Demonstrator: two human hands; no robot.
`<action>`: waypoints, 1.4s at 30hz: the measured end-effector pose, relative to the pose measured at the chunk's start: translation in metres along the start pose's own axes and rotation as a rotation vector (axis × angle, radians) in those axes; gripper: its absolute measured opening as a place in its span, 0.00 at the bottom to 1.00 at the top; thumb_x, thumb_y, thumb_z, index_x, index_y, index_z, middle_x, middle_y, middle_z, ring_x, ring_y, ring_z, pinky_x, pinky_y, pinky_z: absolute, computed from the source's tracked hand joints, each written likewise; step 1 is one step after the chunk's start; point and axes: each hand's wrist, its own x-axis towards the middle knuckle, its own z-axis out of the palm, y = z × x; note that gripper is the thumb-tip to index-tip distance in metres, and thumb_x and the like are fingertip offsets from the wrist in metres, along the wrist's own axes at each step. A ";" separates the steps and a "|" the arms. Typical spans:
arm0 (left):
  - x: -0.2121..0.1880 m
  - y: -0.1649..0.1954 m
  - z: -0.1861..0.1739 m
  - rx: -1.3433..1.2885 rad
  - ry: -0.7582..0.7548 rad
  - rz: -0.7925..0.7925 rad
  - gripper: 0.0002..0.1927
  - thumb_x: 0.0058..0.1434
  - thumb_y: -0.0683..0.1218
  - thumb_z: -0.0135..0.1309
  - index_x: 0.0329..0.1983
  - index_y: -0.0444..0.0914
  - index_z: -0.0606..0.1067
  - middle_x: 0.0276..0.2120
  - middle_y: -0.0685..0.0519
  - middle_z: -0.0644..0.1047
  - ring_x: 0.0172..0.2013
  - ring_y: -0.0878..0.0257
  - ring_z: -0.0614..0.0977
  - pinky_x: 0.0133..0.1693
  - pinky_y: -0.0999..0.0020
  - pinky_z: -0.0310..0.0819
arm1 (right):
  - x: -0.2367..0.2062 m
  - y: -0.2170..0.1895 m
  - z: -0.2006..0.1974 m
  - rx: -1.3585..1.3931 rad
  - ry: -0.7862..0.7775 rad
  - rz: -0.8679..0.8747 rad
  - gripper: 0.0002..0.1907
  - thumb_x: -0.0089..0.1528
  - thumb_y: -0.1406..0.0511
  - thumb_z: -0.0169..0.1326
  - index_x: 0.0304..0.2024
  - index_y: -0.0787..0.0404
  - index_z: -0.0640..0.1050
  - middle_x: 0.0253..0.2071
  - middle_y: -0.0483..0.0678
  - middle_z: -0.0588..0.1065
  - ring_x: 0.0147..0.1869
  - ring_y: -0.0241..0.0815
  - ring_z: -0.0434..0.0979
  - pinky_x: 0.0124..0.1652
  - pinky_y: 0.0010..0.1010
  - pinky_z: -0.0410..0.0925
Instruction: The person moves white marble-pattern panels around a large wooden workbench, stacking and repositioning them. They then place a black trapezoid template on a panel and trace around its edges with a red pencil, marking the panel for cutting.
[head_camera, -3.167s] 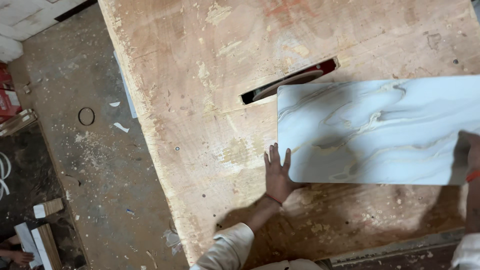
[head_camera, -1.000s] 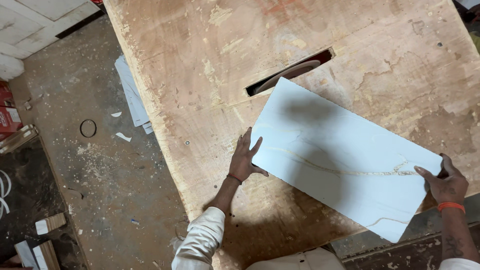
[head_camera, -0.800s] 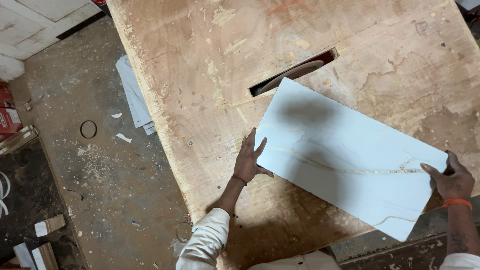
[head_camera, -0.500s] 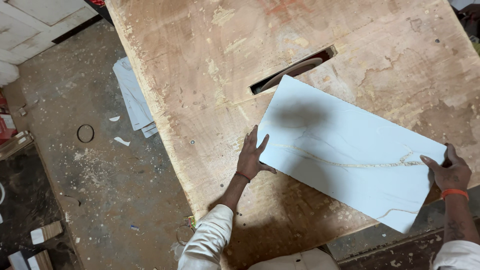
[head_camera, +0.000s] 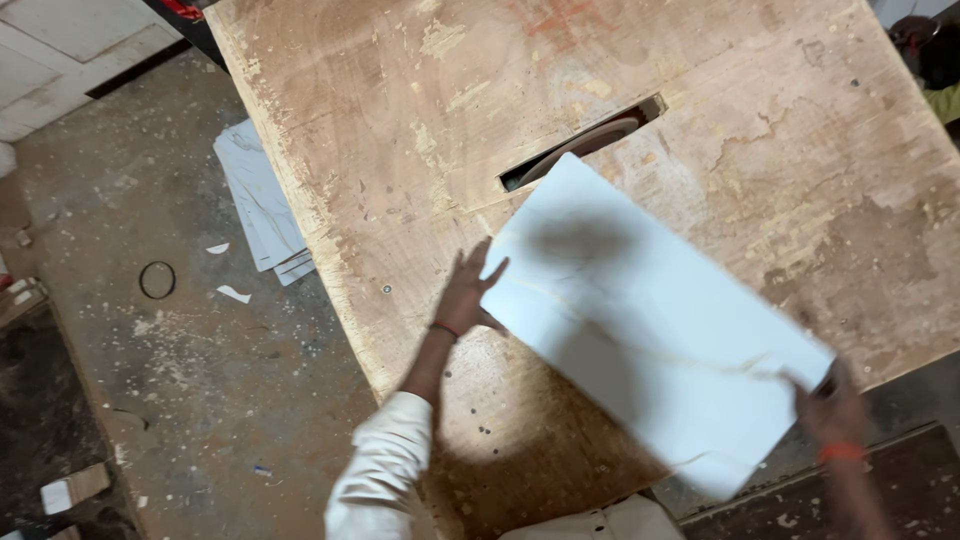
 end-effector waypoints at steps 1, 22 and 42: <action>0.003 -0.017 -0.012 0.020 -0.036 0.009 0.73 0.19 0.67 0.74 0.75 0.54 0.59 0.77 0.44 0.46 0.76 0.49 0.48 0.74 0.44 0.36 | -0.022 0.003 0.019 0.002 0.020 0.043 0.39 0.59 0.58 0.65 0.69 0.62 0.68 0.51 0.58 0.79 0.50 0.55 0.80 0.48 0.46 0.75; 0.059 0.187 0.125 -0.141 0.446 -0.307 0.72 0.34 0.68 0.74 0.78 0.36 0.55 0.75 0.24 0.46 0.75 0.30 0.49 0.72 0.35 0.46 | 0.328 -0.101 -0.019 -0.171 0.232 -0.281 0.32 0.63 0.61 0.70 0.59 0.72 0.70 0.52 0.61 0.78 0.57 0.54 0.78 0.57 0.43 0.70; 0.031 0.115 0.084 -0.044 0.297 -0.004 0.69 0.33 0.73 0.69 0.76 0.42 0.58 0.72 0.23 0.50 0.74 0.31 0.49 0.72 0.36 0.44 | 0.249 -0.078 -0.042 -0.244 0.064 -0.228 0.24 0.69 0.60 0.65 0.49 0.79 0.76 0.40 0.70 0.78 0.45 0.58 0.79 0.49 0.43 0.74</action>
